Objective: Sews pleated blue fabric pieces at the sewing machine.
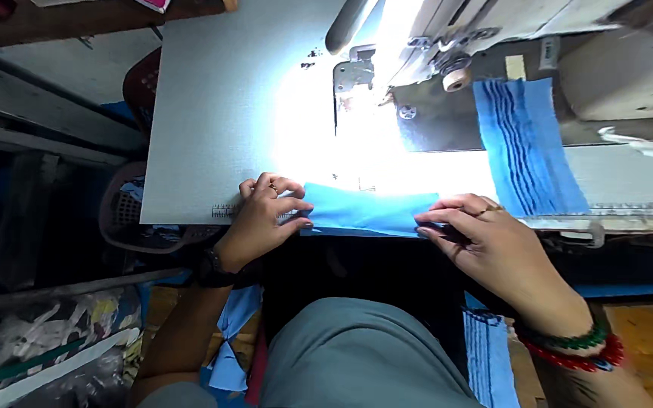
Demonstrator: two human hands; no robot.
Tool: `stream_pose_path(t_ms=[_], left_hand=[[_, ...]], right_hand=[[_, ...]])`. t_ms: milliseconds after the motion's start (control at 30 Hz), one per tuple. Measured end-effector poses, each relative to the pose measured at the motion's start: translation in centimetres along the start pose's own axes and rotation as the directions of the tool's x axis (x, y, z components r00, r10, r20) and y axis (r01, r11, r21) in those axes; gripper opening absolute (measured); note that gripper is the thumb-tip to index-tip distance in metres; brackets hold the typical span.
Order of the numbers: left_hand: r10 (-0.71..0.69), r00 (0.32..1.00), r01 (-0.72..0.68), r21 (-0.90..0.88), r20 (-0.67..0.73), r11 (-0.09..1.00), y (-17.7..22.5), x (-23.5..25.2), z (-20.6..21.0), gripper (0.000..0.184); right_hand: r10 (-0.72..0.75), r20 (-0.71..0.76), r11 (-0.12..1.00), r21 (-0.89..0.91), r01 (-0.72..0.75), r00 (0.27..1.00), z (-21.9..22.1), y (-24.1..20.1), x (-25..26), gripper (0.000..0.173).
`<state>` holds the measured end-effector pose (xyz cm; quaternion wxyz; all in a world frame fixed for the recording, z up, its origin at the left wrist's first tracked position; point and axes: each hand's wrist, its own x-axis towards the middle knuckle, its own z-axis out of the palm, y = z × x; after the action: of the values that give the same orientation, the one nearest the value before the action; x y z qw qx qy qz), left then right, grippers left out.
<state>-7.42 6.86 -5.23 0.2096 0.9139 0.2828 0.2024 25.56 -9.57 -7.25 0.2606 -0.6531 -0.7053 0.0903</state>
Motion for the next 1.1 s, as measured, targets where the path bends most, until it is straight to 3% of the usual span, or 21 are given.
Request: stream_pose_path(t_ms=[267, 633, 900, 1100], left_hand=[[-0.038, 0.999, 0.038, 0.031, 0.003, 0.999, 0.5, -0.9, 0.5, 0.030], [-0.009, 0.998, 0.016, 0.100, -0.069, 0.995, 1.3, -1.6, 1.2, 0.018], [-0.010, 0.999, 0.015, 0.140, -0.038, 0.990, 1.7, -0.8, 0.8, 0.023], [-0.021, 0.999, 0.026, 0.161, -0.034, 0.987, 1.9, -1.0, 0.9, 0.026]], right_hand=[[0.016, -0.035, 1.000, -0.016, -0.017, 0.999, 0.2, 0.2, -0.6, 0.028], [-0.028, -0.067, 0.999, -0.037, 0.026, 0.997, -0.2, 0.7, -1.0, 0.025], [0.075, -0.027, 0.965, 0.252, -0.066, 0.997, -2.0, 2.2, -1.0, 0.023], [-0.039, -0.111, 0.998, 0.051, 0.045, 0.993, -1.0, 1.8, -1.2, 0.019]])
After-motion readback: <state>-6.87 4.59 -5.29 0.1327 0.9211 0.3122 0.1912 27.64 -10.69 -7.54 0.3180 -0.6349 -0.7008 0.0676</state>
